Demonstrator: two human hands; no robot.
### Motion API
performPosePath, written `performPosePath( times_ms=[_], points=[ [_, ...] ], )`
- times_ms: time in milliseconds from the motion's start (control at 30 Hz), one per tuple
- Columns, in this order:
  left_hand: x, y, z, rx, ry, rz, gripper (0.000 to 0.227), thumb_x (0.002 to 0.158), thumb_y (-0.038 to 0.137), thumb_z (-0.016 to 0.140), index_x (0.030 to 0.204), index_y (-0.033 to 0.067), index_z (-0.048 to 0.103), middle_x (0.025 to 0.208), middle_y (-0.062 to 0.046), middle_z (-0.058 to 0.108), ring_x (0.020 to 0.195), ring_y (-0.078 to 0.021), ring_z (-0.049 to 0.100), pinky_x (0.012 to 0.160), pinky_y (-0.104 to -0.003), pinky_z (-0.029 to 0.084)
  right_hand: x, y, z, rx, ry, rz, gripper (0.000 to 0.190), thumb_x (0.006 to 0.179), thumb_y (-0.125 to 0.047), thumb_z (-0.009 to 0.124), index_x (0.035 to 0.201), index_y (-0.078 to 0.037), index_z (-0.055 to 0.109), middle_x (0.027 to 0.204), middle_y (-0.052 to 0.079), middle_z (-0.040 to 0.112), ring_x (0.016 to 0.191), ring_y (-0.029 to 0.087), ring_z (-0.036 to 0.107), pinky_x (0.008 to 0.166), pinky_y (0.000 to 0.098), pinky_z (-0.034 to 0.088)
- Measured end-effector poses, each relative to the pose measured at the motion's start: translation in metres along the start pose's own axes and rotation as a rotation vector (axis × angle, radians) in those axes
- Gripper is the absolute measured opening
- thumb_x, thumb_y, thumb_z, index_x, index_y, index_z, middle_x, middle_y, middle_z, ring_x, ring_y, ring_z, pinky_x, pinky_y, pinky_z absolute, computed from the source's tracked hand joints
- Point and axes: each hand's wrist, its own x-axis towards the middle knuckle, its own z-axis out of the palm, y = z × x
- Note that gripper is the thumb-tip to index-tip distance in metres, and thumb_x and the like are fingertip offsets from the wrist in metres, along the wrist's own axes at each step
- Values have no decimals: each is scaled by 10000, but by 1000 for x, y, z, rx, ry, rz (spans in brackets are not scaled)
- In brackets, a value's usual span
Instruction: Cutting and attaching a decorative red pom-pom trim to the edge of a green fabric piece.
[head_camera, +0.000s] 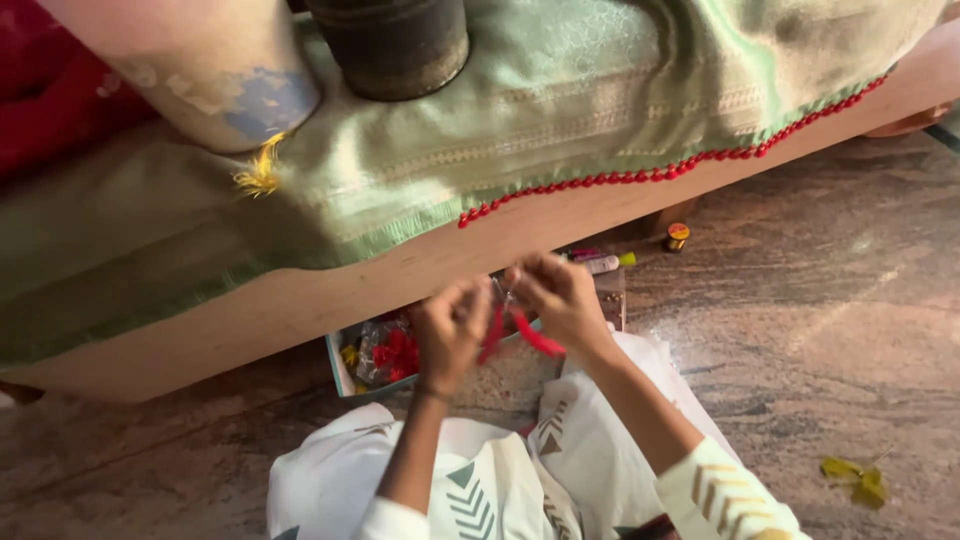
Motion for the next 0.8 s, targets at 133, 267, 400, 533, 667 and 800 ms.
performPosePath(
  times_ms=[133,267,400,533,667,800],
  points=[
    [48,-27,1,-421,119,-320,186,924,231,738,937,45,739,794,0,694,645,-80,576,578,-255,472,27,4,23,131,61,41,180,962,-125,661,1078,4,708,923,71,731,872,132,738,718,237,653],
    [65,-46,7,-647,85,-356,173,903,171,749,1011,36,747,917,10,721,791,-74,618,732,-253,500,39,47,37,144,58,61,181,920,-40,695,1094,2,717,912,88,740,845,148,733,751,246,626],
    [68,-34,5,-678,84,-333,147,882,117,731,981,14,766,975,1,756,881,-76,666,820,-266,502,60,61,42,296,-11,107,98,908,14,719,1001,45,714,888,90,735,796,148,696,725,278,580],
    [64,-32,0,-682,59,-309,138,902,118,716,968,7,763,972,-6,751,888,-79,651,822,-266,496,57,50,51,440,-25,174,69,918,3,708,986,17,704,873,67,720,764,126,668,697,264,549],
    [59,-31,-1,-697,17,-294,134,909,105,701,956,-3,767,960,-19,761,888,-88,659,828,-270,498,42,31,54,529,-2,133,44,928,-18,714,963,3,697,847,48,703,732,103,632,645,255,511],
    [60,-27,-3,-732,-3,-274,135,906,100,685,966,5,760,960,-18,764,905,-92,669,853,-268,504,35,18,54,501,6,121,44,936,-34,721,961,-9,695,828,39,692,697,91,595,585,264,467]
  ],
)
